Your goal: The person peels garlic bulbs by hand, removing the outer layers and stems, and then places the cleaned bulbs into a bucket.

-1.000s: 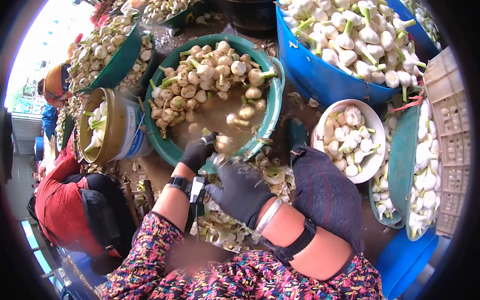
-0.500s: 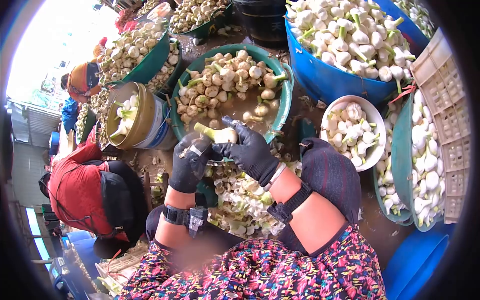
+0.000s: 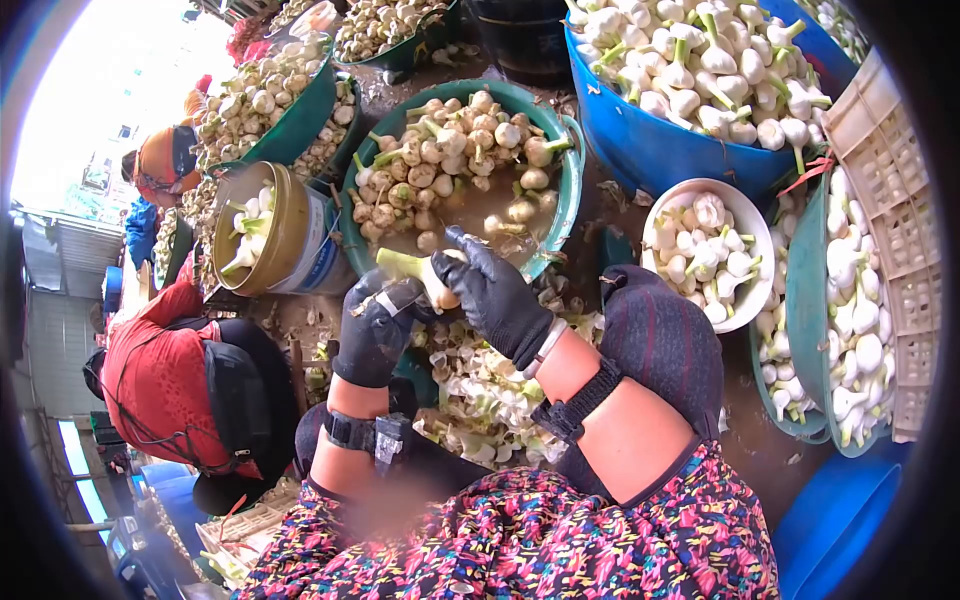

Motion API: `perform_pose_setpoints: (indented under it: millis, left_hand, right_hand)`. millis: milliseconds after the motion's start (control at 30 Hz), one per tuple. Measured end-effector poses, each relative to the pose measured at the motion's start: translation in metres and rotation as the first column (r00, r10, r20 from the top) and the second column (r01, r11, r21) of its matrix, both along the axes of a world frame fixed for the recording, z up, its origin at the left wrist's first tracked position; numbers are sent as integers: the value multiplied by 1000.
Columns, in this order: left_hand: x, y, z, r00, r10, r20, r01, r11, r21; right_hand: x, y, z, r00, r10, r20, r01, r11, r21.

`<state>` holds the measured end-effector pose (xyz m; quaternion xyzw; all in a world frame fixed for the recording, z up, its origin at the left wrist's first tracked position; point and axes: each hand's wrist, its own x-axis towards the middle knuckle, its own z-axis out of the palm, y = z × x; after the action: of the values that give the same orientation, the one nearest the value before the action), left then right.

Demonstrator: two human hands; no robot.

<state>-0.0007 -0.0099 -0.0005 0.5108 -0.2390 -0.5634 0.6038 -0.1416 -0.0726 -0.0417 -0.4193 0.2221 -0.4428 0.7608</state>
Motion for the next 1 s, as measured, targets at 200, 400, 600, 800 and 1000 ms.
perform_pose_setpoints:
  millis: [200, 400, 600, 800, 1000]
  left_hand:
    - [2, 3, -9, 714, -94, 694, 204, 976, -78]
    - [3, 6, -14, 782, -42, 621, 171, 974, -149]
    - [2, 5, -5, 996, -79, -35, 73, 985, -156]
    - [-2, 5, 4, 998, -56, 23, 58, 996, -68]
    - [-7, 2, -1, 993, -15, 121, 23, 998, -64]
  right_hand:
    - [-16, -17, 5, 872, 481, 92, -466, 757, 458]
    - [-20, 0, 2, 939, 335, -78, -344, 903, -258]
    - [-13, -13, 12, 824, 387, 415, -567, 584, 581]
    - [-11, -13, 3, 872, 326, 365, -487, 656, 577]
    - [-11, -12, 21, 927, 363, 97, -363, 799, 478]
